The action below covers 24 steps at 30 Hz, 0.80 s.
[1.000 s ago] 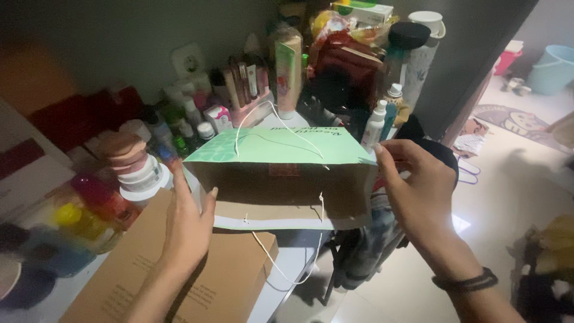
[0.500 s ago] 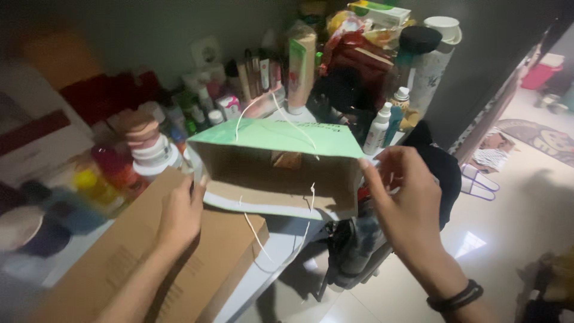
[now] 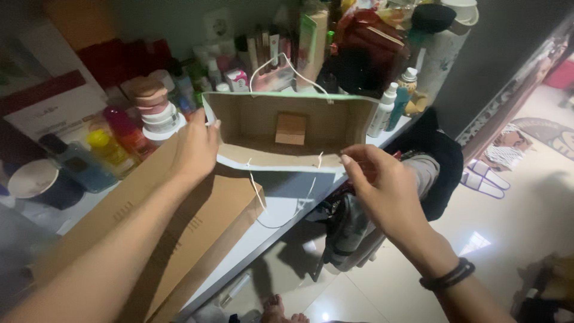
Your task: The person moves various cosmetic items and makeup products from a cluttered surface into a paper shopping bag and an organizer tray.
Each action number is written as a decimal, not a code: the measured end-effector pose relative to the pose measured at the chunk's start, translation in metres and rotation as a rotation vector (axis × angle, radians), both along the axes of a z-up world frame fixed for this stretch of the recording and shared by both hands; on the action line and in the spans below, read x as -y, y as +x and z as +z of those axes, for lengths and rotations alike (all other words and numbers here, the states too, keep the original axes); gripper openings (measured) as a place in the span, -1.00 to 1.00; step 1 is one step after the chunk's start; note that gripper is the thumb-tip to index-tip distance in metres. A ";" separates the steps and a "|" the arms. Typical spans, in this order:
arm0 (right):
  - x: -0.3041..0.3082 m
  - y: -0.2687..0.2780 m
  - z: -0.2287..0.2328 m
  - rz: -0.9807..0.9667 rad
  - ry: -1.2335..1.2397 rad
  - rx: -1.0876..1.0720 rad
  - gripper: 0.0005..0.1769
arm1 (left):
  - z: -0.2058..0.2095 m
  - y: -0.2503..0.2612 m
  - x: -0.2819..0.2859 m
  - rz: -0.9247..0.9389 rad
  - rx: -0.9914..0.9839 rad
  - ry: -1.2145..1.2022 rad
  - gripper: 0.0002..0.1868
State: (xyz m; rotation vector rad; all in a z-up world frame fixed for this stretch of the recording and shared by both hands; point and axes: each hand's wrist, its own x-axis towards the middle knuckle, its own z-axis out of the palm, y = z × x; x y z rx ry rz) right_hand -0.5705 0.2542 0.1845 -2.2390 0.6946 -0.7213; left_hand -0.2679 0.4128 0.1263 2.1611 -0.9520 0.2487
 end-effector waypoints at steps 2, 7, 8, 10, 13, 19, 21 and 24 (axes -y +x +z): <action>-0.003 0.001 -0.001 -0.020 0.027 -0.005 -0.69 | 0.004 -0.001 -0.001 -0.075 0.103 -0.039 -0.72; -0.006 0.006 0.000 -0.043 0.039 0.055 -0.65 | 0.012 -0.009 -0.003 -0.172 0.158 -0.011 -0.63; -0.007 0.008 0.001 -0.043 0.055 0.067 -0.65 | 0.014 -0.013 -0.005 -0.187 0.186 -0.013 -0.62; -0.009 0.012 0.004 -0.040 0.085 0.092 -0.66 | 0.017 -0.019 -0.011 -0.236 0.187 -0.029 -0.56; -0.011 0.021 0.011 -0.130 -0.003 0.057 -0.68 | 0.021 -0.018 -0.021 -0.306 0.122 -0.053 -0.51; -0.011 0.043 0.016 -0.088 -0.125 0.024 -0.69 | 0.023 -0.005 -0.038 -0.303 0.082 -0.024 -0.55; -0.006 0.054 0.016 -0.032 -0.080 -0.031 -0.68 | 0.029 -0.002 -0.044 -0.210 0.037 0.072 -0.60; 0.002 0.075 0.010 -0.012 -0.066 -0.277 -0.63 | 0.036 -0.002 -0.051 -0.135 -0.105 0.172 -0.55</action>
